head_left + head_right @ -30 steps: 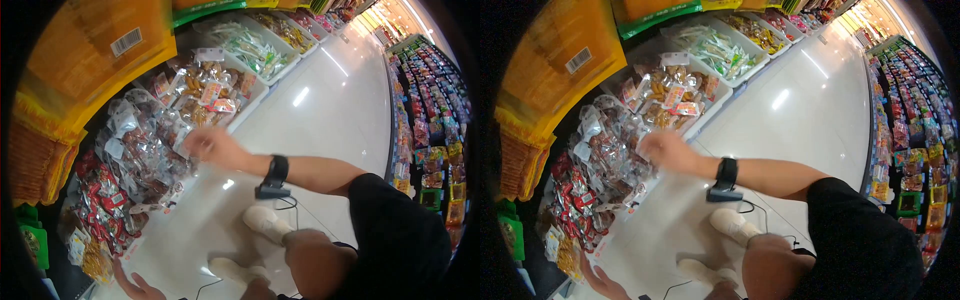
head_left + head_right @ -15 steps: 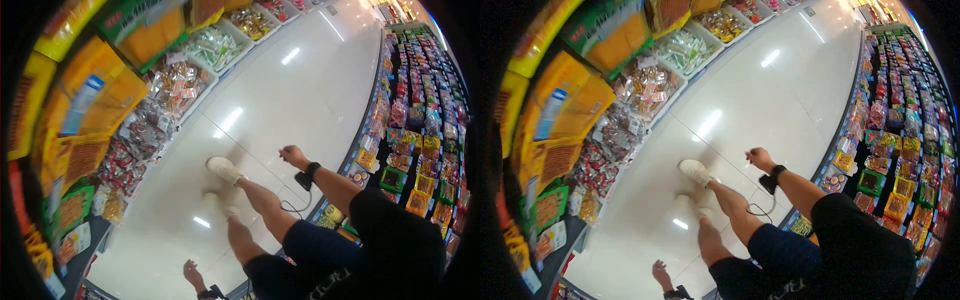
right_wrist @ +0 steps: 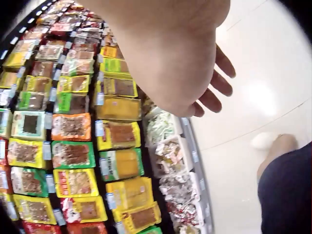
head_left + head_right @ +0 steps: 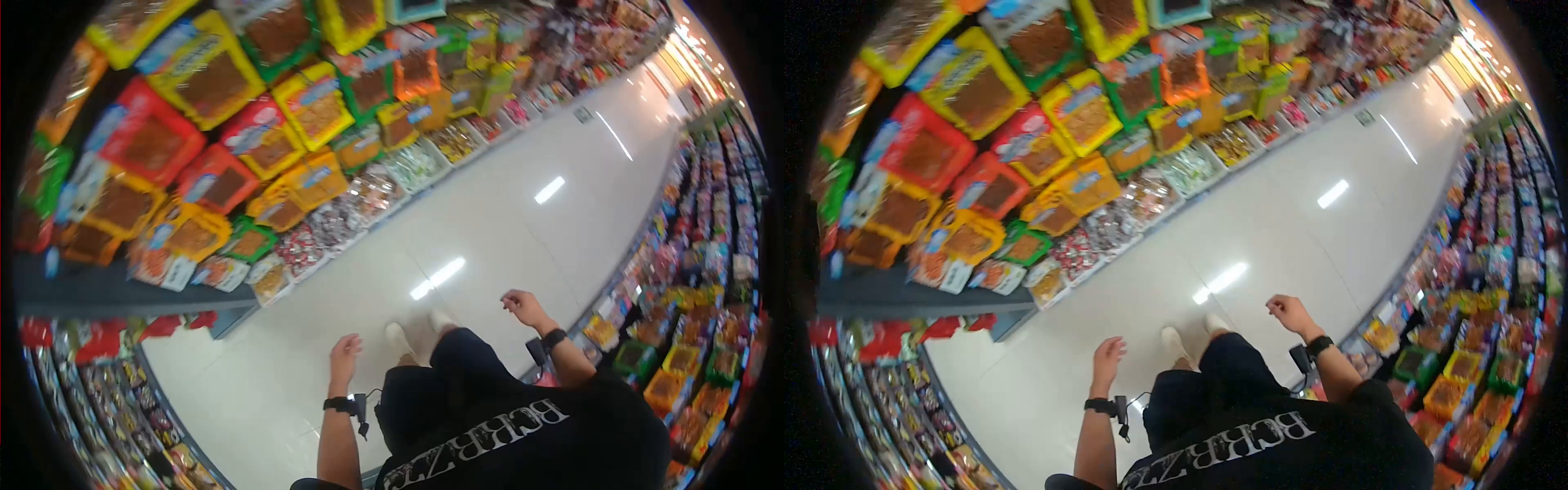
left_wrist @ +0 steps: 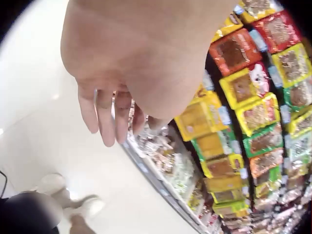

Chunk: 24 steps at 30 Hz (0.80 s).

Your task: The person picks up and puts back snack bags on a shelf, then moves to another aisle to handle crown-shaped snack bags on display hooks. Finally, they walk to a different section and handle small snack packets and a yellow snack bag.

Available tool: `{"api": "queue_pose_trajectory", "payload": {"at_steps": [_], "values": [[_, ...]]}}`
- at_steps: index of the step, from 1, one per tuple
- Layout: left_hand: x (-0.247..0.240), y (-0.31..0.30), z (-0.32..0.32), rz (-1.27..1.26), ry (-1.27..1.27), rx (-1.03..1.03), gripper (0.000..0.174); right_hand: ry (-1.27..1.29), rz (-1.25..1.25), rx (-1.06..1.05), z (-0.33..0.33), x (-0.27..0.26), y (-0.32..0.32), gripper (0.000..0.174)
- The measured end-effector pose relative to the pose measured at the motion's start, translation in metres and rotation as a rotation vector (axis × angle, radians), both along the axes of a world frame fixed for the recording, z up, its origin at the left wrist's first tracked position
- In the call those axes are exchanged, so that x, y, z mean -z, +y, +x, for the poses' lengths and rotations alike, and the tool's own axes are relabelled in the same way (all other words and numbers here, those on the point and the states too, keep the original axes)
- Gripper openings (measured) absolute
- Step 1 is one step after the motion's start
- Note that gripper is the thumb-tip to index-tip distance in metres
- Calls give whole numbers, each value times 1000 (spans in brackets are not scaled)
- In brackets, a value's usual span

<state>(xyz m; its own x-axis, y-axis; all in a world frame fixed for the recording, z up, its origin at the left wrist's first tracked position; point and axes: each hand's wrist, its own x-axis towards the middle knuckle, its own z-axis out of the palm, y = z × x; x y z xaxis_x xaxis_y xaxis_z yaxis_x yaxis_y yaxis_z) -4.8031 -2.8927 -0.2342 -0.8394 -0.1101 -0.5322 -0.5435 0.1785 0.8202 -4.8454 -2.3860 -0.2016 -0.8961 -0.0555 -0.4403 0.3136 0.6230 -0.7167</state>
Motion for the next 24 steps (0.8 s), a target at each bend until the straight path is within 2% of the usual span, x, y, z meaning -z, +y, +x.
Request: {"api": "queue_pose_trajectory", "payload": {"at_steps": [1, 5, 8, 11, 13, 17, 20, 24], "values": [[-17, 10, 0, -29, 66, 21, 27, 42, -7, -31, -10, -13, -2, 19], [-61, 30, 47, -94, 161, -135, 27, 91, -102, -240, -23, -26, -29, 19], [-68, 36, 125, -155, 163, -388, 28, 67, -153, -472, -31, -20, -59, 19], [-68, 46, 219, -103, 87, -704, 28, 7, -158, -689, -32, -23, -104, 19], [-69, 54, 270, -108, 84, -838, 28, 26, -173, -843, -27, -28, -132, 20], [-60, 61, 320, -122, 69, -1000, 29, 49, -244, -940, -14, -26, -186, 22], [-61, 48, 300, -65, 59, -894, 30, 143, -284, -889, 4, -41, -208, 23], [-55, 9, 244, -89, 142, -497, 30, 210, -255, -627, 29, -44, -189, 23]]}}
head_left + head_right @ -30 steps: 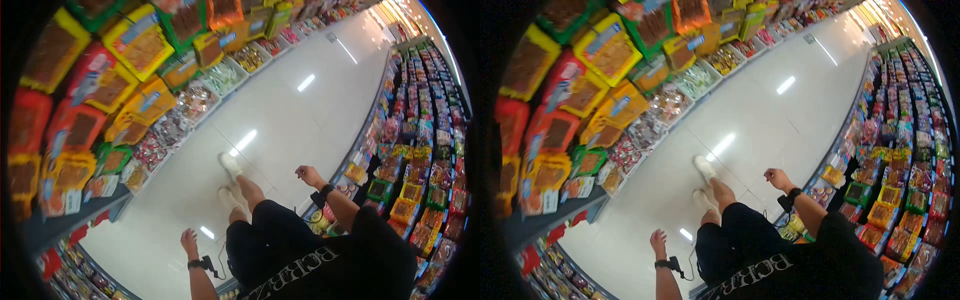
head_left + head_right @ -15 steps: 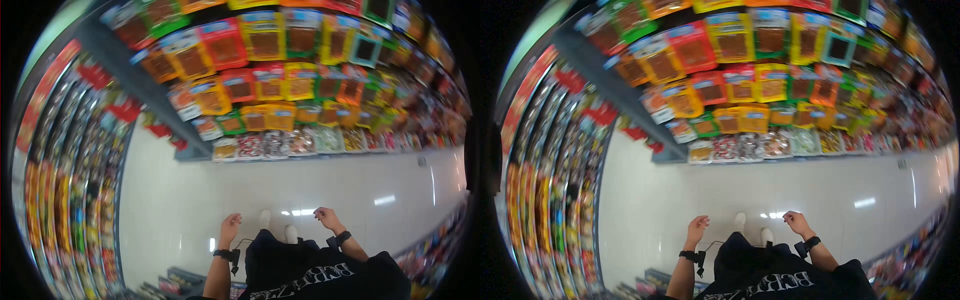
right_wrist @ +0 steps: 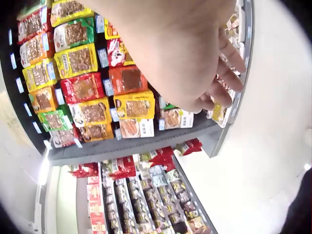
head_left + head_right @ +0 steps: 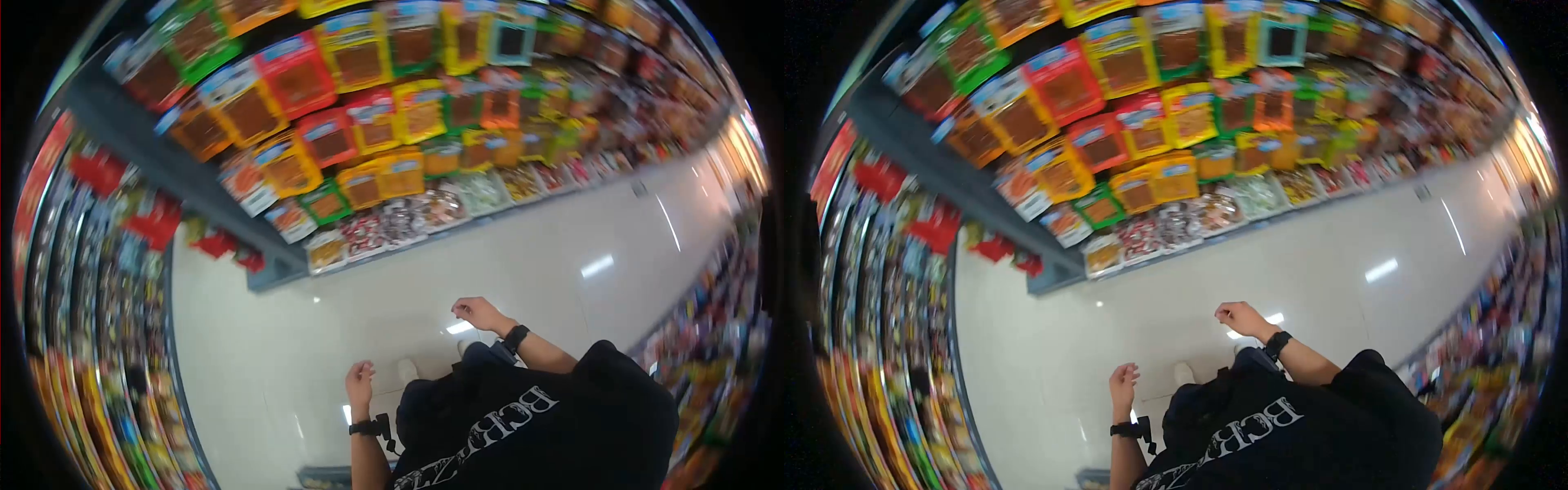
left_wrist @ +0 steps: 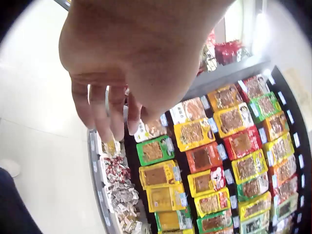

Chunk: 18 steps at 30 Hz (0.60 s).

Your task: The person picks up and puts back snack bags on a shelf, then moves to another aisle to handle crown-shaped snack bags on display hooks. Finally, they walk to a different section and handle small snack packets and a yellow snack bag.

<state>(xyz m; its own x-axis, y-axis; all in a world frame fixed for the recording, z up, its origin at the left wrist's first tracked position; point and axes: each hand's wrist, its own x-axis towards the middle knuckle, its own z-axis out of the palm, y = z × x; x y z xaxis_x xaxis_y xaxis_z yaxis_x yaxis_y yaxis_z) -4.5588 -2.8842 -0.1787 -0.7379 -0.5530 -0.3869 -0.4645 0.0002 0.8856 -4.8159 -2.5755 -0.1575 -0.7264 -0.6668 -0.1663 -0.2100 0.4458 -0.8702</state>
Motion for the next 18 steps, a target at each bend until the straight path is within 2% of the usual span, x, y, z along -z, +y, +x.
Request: {"api": "queue_pose_trajectory", "payload": {"at_steps": [1, 3, 4, 6, 8, 9, 10, 12, 15, 17, 18], "values": [[-1, -10, -12, -22, 21, 64, 31, -7, 9, 73, 12, -2, 10, 23], [3, -28, -32, -39, 48, 170, 31, -39, -4, 350, 31, -4, 28, 27], [8, -35, -38, -62, 73, 221, 32, -40, -1, 395, 44, 1, 39, 27], [13, -42, -39, -79, 108, 290, 32, 12, 126, 614, 68, 6, 66, 34], [12, -44, -42, 38, 74, 284, 31, -11, 89, 846, 91, 8, 82, 41], [11, -46, -43, 41, 76, 300, 31, -41, 72, 876, 102, 10, 92, 33], [9, -50, -47, 96, 0, 323, 28, -36, 69, 892, 111, 12, 98, 33], [4, -53, -55, 146, -79, 343, 26, -113, -174, 1037, 129, 18, 105, 21], [0, -58, -77, 163, 6, 280, 23, -201, -65, 994, 130, 25, 111, 16], [5, -68, -85, 5, 152, 411, 24, -248, -54, 952, 110, 34, 107, 17], [-7, -71, -87, -7, 131, 365, 24, -287, -41, 945, 102, 39, 99, 17]]}}
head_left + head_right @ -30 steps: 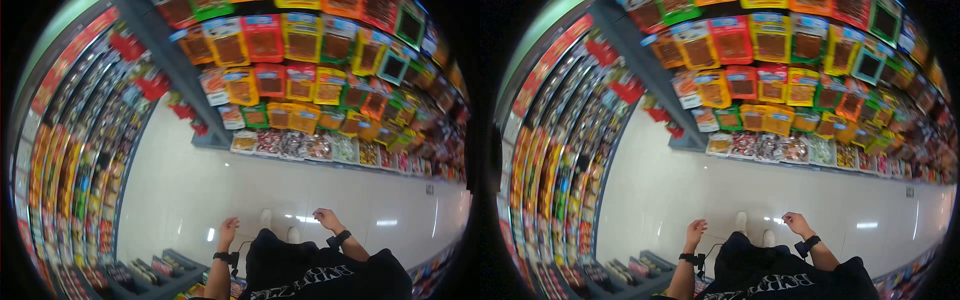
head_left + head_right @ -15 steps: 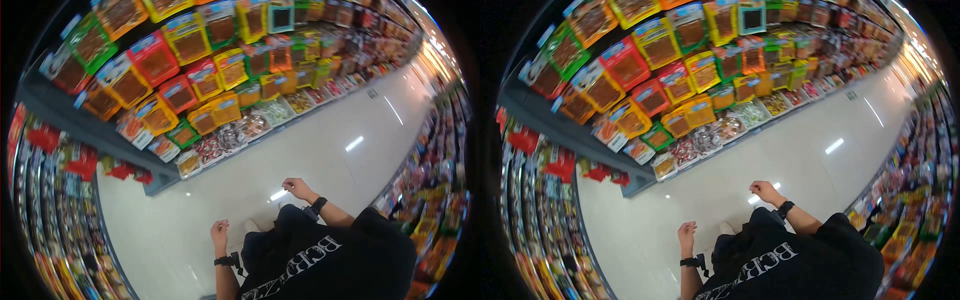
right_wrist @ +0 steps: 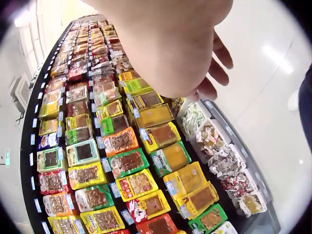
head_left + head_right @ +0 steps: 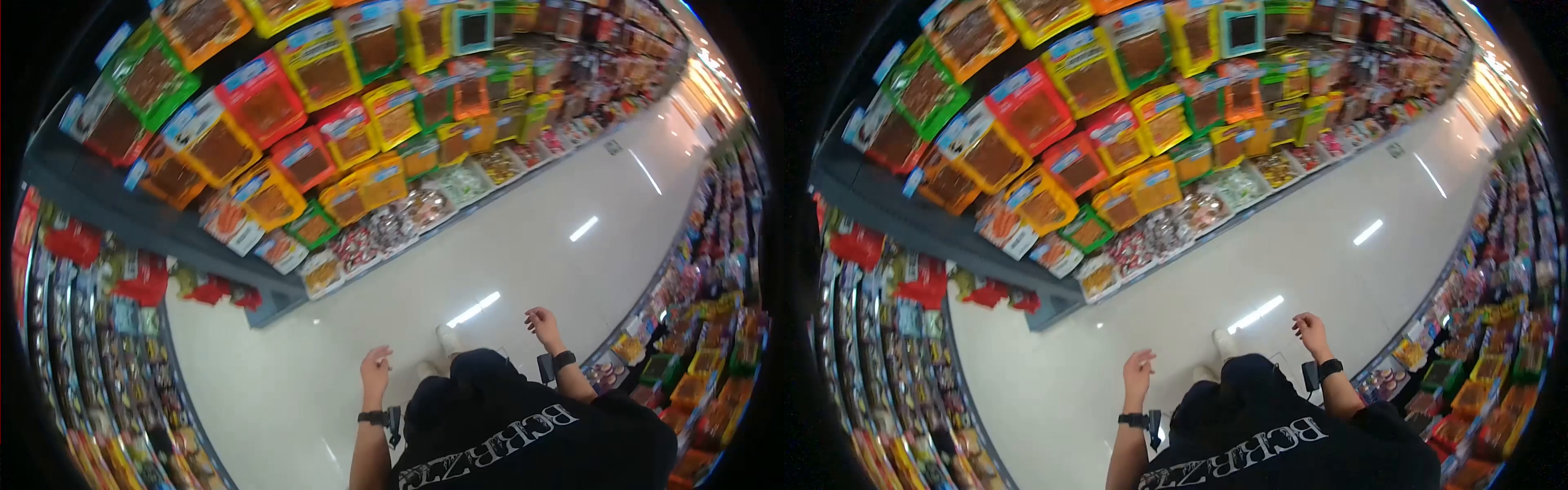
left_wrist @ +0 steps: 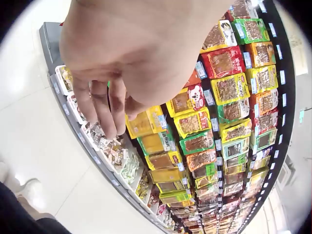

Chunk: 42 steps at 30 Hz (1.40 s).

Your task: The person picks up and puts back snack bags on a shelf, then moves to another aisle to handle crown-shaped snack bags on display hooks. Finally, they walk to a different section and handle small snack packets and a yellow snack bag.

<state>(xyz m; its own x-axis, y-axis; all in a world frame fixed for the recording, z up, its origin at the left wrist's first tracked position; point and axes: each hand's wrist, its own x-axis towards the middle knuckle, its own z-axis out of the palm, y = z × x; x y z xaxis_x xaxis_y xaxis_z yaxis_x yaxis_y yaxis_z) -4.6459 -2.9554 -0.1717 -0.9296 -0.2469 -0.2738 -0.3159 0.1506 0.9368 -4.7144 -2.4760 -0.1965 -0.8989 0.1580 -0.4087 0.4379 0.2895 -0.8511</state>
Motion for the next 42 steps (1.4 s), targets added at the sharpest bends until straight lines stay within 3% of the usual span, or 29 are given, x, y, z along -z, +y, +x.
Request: {"api": "queue_pose_trajectory", "payload": {"at_steps": [5, 10, 13, 18, 23, 26, 31, 36, 39, 42], "values": [[-49, -28, -7, -115, -5, -130, 43, 26, -15, -288, -102, 6, -60, 20], [-45, -66, 34, -196, 50, -361, 45, 142, -27, -514, -181, -25, -165, 24], [-56, -72, 54, -149, 41, -516, 45, 177, -62, -772, -196, -41, -224, 29], [-47, -107, 71, -105, 91, -633, 44, 265, -231, -840, -183, -66, -306, 29], [-30, -181, 76, -185, 132, -541, 45, 131, -265, -805, -165, -65, -377, 32], [-57, -219, 73, -63, 75, -485, 50, 96, -324, -700, -146, -62, -421, 35], [-55, -278, 69, -63, 70, -298, 50, 165, -343, -588, -109, -70, -468, 47], [-54, -303, 44, -16, 39, -66, 50, 244, -241, -472, -77, -81, -441, 49], [-53, -299, 19, 50, 48, 50, 49, 172, -221, -253, -49, -97, -409, 32], [-55, -285, -9, 44, 47, 167, 45, 223, -113, -121, -23, -94, -367, 29]]}}
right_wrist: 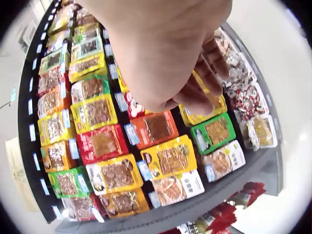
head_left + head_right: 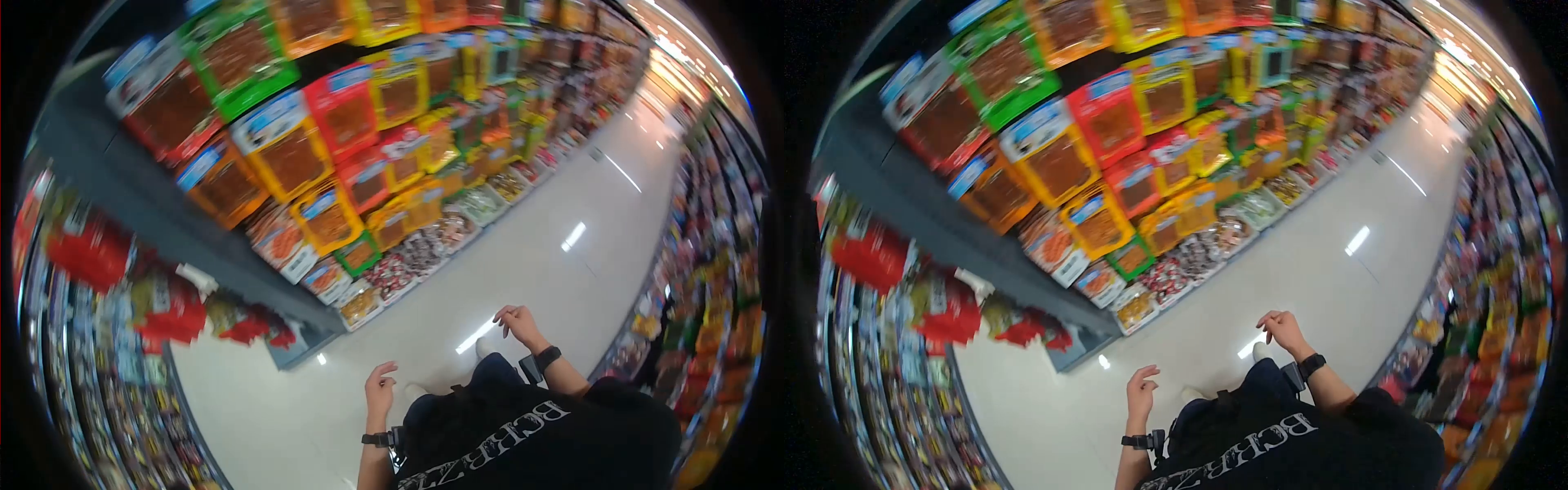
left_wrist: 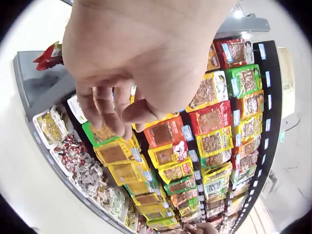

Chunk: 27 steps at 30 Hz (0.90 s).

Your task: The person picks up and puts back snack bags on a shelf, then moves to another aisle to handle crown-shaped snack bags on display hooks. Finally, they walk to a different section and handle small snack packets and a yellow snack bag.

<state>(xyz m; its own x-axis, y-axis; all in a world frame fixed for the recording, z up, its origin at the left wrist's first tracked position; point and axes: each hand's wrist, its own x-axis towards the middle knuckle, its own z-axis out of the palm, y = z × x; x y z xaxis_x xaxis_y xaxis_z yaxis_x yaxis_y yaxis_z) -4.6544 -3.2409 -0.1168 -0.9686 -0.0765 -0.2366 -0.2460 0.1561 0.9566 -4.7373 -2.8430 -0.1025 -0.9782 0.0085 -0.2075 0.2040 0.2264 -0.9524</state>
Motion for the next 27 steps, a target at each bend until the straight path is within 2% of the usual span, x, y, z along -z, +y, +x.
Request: {"api": "queue_pose_trajectory", "payload": {"at_steps": [1, 6, 9, 11, 15, 17, 20, 21, 23, 27], "values": [[3, 5, -9, 0, -2, 71, 45, -61, 23, 54, 10, -16, 9, 26], [4, 47, -47, 14, -60, 106, 35, -145, 67, 321, 43, -28, 64, 23], [6, 82, -70, 46, -68, 121, 27, -14, 75, 409, 50, -10, 106, 30], [3, 114, -83, 91, -73, 44, 23, 64, 43, 460, 51, 9, 143, 48], [-2, 177, -110, -25, -60, 60, 26, -28, 123, 496, 52, 7, 208, 59], [-1, 208, -123, -56, -28, 133, 36, 8, -19, 558, 56, 9, 234, 57], [18, 251, -143, -7, -5, 168, 42, 36, -11, 633, 64, 3, 270, 47], [14, 269, -149, -8, -4, 188, 42, 36, -12, 654, 70, -3, 283, 47], [7, 303, -159, -18, -37, 173, 36, 8, 120, 587, 78, -14, 307, 36], [9, 346, -173, -48, 19, 195, 27, -77, 155, 624, 87, -4, 337, 26]]}}
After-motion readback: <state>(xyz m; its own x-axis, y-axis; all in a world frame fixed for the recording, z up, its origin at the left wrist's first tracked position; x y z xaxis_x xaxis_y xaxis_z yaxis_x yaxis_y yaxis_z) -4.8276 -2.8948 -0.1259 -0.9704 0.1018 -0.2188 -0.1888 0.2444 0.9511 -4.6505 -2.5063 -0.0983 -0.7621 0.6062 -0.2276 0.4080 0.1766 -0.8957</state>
